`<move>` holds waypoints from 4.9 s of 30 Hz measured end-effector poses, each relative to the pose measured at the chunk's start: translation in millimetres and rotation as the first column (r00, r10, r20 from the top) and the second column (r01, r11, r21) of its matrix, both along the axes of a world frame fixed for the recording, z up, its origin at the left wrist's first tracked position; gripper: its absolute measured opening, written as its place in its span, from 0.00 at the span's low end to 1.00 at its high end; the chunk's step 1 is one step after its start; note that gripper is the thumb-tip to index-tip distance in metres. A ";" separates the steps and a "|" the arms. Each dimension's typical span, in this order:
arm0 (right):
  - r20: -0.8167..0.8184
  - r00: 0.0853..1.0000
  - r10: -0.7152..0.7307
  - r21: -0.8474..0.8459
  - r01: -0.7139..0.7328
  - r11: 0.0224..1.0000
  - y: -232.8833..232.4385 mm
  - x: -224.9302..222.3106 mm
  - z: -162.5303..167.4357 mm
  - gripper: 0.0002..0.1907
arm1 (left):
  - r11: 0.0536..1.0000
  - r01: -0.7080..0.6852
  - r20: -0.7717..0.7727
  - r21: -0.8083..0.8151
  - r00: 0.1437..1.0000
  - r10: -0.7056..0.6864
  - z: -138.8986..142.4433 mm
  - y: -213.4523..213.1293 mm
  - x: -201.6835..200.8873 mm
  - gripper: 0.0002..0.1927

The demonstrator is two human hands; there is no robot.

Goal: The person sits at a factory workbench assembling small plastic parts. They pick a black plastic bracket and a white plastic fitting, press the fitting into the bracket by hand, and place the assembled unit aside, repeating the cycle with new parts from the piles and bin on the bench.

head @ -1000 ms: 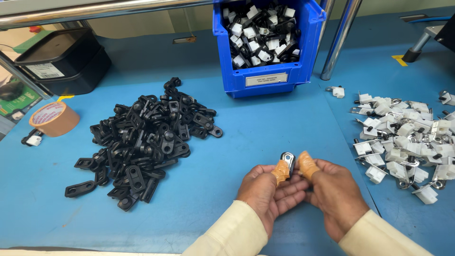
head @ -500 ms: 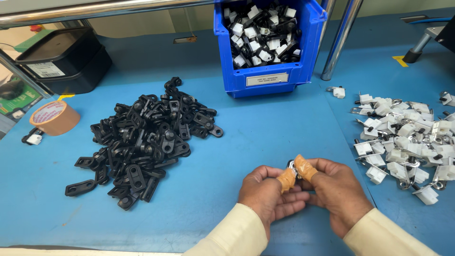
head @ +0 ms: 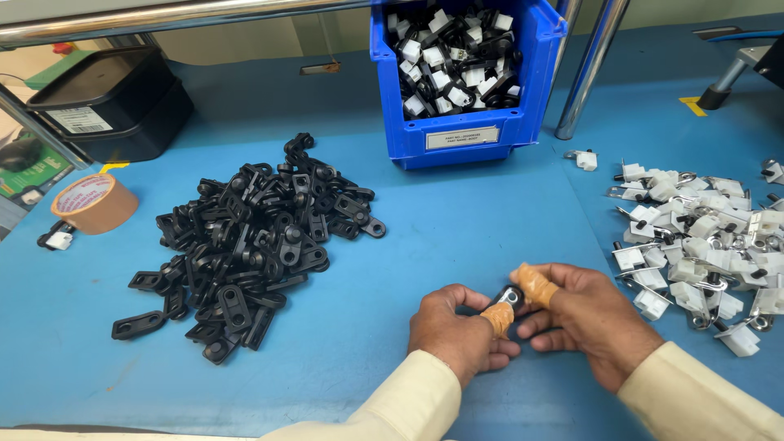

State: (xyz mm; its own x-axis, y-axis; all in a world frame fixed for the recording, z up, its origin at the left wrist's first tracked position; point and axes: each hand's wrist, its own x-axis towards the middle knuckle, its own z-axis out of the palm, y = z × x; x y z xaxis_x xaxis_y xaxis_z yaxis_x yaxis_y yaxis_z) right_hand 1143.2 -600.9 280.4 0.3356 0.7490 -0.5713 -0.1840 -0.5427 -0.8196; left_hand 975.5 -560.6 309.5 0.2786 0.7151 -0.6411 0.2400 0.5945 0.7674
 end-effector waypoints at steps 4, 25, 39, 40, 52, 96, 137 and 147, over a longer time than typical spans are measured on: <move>0.279 0.942 0.185 0.039 -0.204 0.978 5.6 2.4 1.9 0.11 | 0.989 0.119 -0.123 0.082 0.986 -0.109 6.1 -4.1 5.7 0.09; 0.350 0.921 0.171 0.260 -0.271 0.927 -69.5 21.4 -21.7 0.35 | 0.997 -0.004 0.150 -0.077 0.989 0.015 -22.2 -33.9 12.2 0.08; -0.023 0.997 0.072 0.036 -0.071 0.997 -43.9 2.0 -16.7 0.15 | 0.891 0.165 -0.095 0.424 0.986 -0.137 -21.4 -42.6 -15.6 0.13; -0.031 0.996 0.082 0.014 -0.081 0.997 -34.2 -0.9 -20.6 0.15 | 0.882 0.189 -0.122 0.432 0.981 -0.150 -23.7 -35.8 -23.4 0.12; 0.189 0.967 -0.169 0.654 0.004 0.756 151.8 -94.1 60.9 0.24 | 0.957 0.155 -0.006 0.244 0.987 -0.158 -51.5 17.2 -154.9 0.10; 0.985 0.090 0.149 -0.151 0.017 0.988 38.2 115.1 -107.0 0.19 | 0.508 0.693 -0.853 0.511 0.335 0.401 -19.7 56.9 -184.0 0.23; 0.979 0.018 0.201 -0.165 -0.503 0.849 7.9 -23.3 -56.0 0.20 | 0.895 0.109 -0.476 0.434 0.871 0.125 -75.1 -12.2 -105.2 0.09; 0.999 -0.034 0.021 -0.036 -0.534 0.845 -8.7 -41.0 -75.6 0.22 | 0.933 0.030 -0.416 0.360 0.900 0.131 -74.3 -17.1 -117.9 0.09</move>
State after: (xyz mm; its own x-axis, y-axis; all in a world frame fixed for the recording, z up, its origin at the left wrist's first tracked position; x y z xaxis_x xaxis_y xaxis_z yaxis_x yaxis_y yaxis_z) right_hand 1102.2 -609.6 204.8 0.0710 0.9454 0.3181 0.9884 -0.0236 -0.1502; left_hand 857.6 -577.7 235.1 -0.0067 0.9190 -0.3942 0.5679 0.3280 0.7549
